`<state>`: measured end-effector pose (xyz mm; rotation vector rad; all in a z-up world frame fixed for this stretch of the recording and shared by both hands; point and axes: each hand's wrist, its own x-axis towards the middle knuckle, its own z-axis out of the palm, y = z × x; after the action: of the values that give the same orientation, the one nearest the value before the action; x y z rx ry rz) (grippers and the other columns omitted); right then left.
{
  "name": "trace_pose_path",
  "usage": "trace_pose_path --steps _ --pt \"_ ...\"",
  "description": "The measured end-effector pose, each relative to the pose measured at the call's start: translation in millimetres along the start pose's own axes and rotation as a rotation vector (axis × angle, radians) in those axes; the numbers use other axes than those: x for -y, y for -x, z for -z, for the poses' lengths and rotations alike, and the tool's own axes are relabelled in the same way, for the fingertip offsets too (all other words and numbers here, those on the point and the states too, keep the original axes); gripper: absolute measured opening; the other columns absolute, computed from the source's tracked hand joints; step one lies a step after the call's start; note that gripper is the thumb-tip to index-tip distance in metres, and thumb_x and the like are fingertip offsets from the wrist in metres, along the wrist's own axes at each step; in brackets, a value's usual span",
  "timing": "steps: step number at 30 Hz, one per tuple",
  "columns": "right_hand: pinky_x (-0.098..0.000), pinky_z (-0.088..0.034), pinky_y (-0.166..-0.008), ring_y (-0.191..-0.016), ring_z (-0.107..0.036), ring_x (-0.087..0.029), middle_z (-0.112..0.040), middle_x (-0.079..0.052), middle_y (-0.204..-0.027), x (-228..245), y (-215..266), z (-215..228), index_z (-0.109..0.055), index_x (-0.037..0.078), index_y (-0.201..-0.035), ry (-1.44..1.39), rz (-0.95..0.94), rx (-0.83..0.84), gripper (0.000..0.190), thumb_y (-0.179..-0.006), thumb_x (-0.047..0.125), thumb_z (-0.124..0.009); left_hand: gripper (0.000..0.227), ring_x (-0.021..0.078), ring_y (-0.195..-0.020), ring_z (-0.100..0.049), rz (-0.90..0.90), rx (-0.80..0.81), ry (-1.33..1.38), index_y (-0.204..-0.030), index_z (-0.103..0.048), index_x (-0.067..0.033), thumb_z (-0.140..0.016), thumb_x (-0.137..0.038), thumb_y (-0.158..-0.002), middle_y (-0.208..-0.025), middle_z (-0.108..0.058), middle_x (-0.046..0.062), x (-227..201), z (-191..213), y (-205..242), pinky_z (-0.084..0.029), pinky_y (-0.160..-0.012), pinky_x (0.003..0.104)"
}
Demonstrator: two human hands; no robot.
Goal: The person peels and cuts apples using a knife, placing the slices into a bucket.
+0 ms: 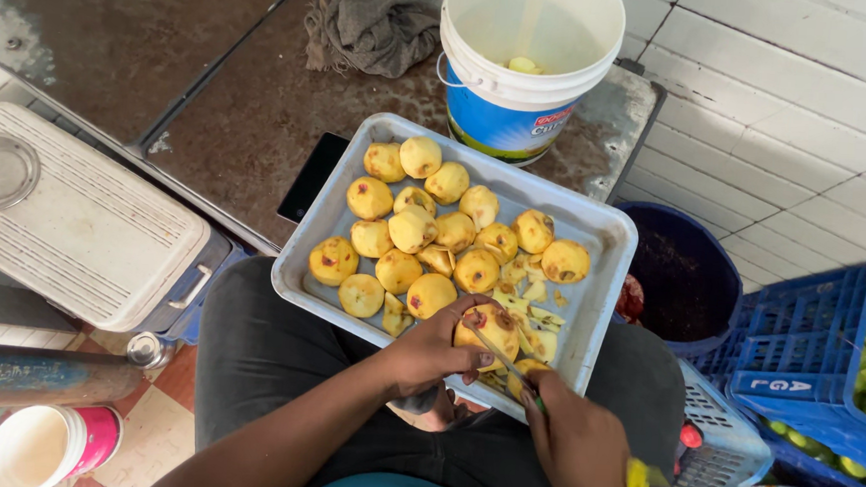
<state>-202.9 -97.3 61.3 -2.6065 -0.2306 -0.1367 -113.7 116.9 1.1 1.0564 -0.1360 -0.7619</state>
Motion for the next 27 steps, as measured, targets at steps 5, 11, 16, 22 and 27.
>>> trace_pose_path --steps 5,11,16,22,27 --pt "-0.0458 -0.051 -0.053 -0.062 -0.069 -0.031 -0.07 -0.007 -0.073 15 -24 11 -0.061 0.012 -0.097 0.091 0.086 0.038 0.016 -0.091 0.026 -0.066 0.061 0.0124 -0.067 -0.059 -0.044 -0.002 -0.153 -0.142 -0.04 0.0017 -0.069 -0.003 -0.089 -0.092 -0.062 0.008 -16 -3 7 -0.051 -0.059 0.027" --pt "-0.0462 -0.053 -0.056 -0.066 -0.069 -0.031 -0.07 -0.009 -0.078 -9 -29 -10 -0.06 0.012 -0.097 0.139 0.119 -0.01 0.015 -0.091 0.026 -0.064 0.063 0.0128 -0.063 -0.058 -0.01 -0.02 -0.092 -0.145 -0.039 -0.0003 -0.067 -0.004 -0.088 -0.089 -0.061 0.009 -22 -9 12 -0.05 -0.057 0.027" --pt "-0.0528 -0.054 -0.064 -0.079 -0.071 -0.039 -0.073 -0.015 -0.088 -60 -40 -2 -0.061 0.013 -0.114 0.413 -0.188 0.201 0.02 -0.095 0.017 -0.06 0.07 0.015 -0.063 -0.057 0.041 0.114 -0.088 -0.145 -0.038 0.0014 -0.069 0.0 -0.083 -0.093 -0.06 0.011 -26 -14 28 -0.05 -0.055 0.028" --pt "-0.0529 -0.053 -0.063 -0.074 -0.069 -0.042 -0.072 -0.018 -0.078 -30 -19 13 -0.065 0.012 -0.102 0.017 -0.077 -0.026 0.018 -0.086 0.019 -0.066 0.072 0.0129 -0.074 -0.062 -0.056 0.032 0.107 -0.147 -0.037 -0.0019 -0.071 0.002 -0.083 -0.105 -0.062 0.007 -23 -6 10 -0.053 -0.062 0.028" --pt "-0.0457 -0.052 -0.053 -0.062 -0.069 -0.031 -0.071 -0.008 -0.072 7 -14 17 -0.065 0.014 -0.096 0.059 0.11 -0.009 0.015 -0.088 0.026 -0.068 0.075 0.0156 -0.069 -0.062 -0.014 0.092 0.074 -0.155 -0.029 0.0001 -0.069 -0.005 -0.091 -0.1 -0.06 0.012 -14 -6 14 -0.054 -0.064 0.029"
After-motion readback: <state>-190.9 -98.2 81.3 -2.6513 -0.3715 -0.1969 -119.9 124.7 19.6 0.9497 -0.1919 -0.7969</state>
